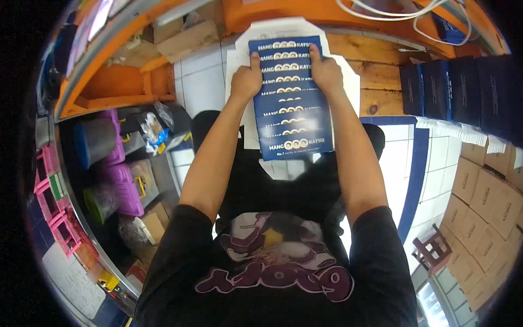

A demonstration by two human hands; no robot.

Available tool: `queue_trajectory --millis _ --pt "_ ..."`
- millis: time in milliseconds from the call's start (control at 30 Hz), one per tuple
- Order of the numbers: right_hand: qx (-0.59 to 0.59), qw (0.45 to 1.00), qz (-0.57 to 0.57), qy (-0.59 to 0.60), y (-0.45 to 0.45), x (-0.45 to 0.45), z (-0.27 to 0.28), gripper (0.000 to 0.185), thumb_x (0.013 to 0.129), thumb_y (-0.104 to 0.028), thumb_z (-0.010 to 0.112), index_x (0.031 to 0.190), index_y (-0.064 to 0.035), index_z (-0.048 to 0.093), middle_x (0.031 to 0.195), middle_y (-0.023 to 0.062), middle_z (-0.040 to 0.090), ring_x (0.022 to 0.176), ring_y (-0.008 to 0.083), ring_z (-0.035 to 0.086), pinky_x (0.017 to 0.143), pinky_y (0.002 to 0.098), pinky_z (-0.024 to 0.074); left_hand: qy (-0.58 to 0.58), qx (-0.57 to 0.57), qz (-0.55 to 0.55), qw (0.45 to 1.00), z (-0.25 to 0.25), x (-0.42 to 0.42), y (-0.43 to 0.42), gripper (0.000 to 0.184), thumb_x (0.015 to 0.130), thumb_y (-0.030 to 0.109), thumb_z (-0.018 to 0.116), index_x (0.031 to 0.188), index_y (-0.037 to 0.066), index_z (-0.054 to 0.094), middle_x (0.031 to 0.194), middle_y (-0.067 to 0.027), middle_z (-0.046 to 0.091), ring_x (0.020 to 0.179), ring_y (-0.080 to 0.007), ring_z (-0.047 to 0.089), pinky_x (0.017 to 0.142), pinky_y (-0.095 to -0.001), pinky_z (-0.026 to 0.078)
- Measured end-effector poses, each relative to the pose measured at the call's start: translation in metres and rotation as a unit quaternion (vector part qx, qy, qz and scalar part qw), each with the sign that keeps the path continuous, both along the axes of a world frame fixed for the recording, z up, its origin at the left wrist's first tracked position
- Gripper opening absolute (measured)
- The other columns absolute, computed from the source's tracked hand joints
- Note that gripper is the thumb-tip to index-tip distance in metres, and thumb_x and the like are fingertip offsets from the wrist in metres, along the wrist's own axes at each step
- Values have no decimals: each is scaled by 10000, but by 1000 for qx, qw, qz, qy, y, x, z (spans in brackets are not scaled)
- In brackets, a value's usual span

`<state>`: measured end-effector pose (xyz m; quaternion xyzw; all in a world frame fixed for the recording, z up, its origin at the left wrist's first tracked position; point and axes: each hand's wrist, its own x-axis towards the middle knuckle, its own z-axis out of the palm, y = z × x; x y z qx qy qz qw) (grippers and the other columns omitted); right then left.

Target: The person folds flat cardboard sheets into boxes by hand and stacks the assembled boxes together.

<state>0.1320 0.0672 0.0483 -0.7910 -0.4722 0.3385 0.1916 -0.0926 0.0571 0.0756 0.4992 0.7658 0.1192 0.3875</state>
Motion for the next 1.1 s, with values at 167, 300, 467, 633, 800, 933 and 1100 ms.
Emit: queue_trajectory --millis 167,300,467,633,800,933,1100 --pt "-34 989 9 143 -4 10 5 1019 928 -837 298 1232 53 690 1225 330 666 1262 445 590 1074 446 439 -132 -46 4 990 -32 -22 7 1091 942 824 175 1271 -109 634 1291 -333 626 1302 -434 552 1082 -461 427" --pt "-88 944 -7 318 -39 30 5 1064 927 -863 137 1555 -49 411 1585 169 428 1457 322 414 1173 549 302 -294 -130 100 942 -7 -35 -30 1183 867 922 136 1495 -23 471 1473 -246 533 1390 -354 481 1118 -420 395" --pt "-24 930 61 363 -86 3 50 907 1046 -691 206 1524 55 398 1589 214 402 1493 316 346 1211 331 254 -371 -75 103 920 0 -21 -73 1047 927 863 203 1567 53 371 1499 -178 519 1376 -310 491 1104 -427 416" --pt "92 942 138 292 -157 -33 144 733 1092 -573 206 1535 -35 429 1544 214 473 1449 325 432 1182 377 310 -629 7 208 749 23 -63 -132 829 1007 739 280 1522 105 422 1435 -142 577 1285 -334 573 1075 -513 470" --pt "122 903 231 341 -208 -46 196 581 1078 -322 420 1580 -44 328 1481 255 522 1382 392 495 1162 416 349 -683 73 260 679 21 -86 -178 821 1005 725 309 1534 105 405 1502 -150 511 1376 -357 486 1140 -534 404" --pt "141 891 339 268 -229 -53 222 662 979 -90 553 1581 -15 286 1438 247 569 1324 418 555 1111 423 431 -690 89 256 672 13 -82 -185 785 1020 677 343 1513 72 424 1472 -161 532 1342 -354 518 1116 -514 437" --pt "214 866 337 302 -269 -25 261 504 879 -13 647 1374 0 555 1239 229 668 1054 354 696 858 404 569 -742 16 232 628 1 -59 -197 770 1021 663 347 1493 63 445 1443 -165 552 1308 -350 545 1090 -507 461"
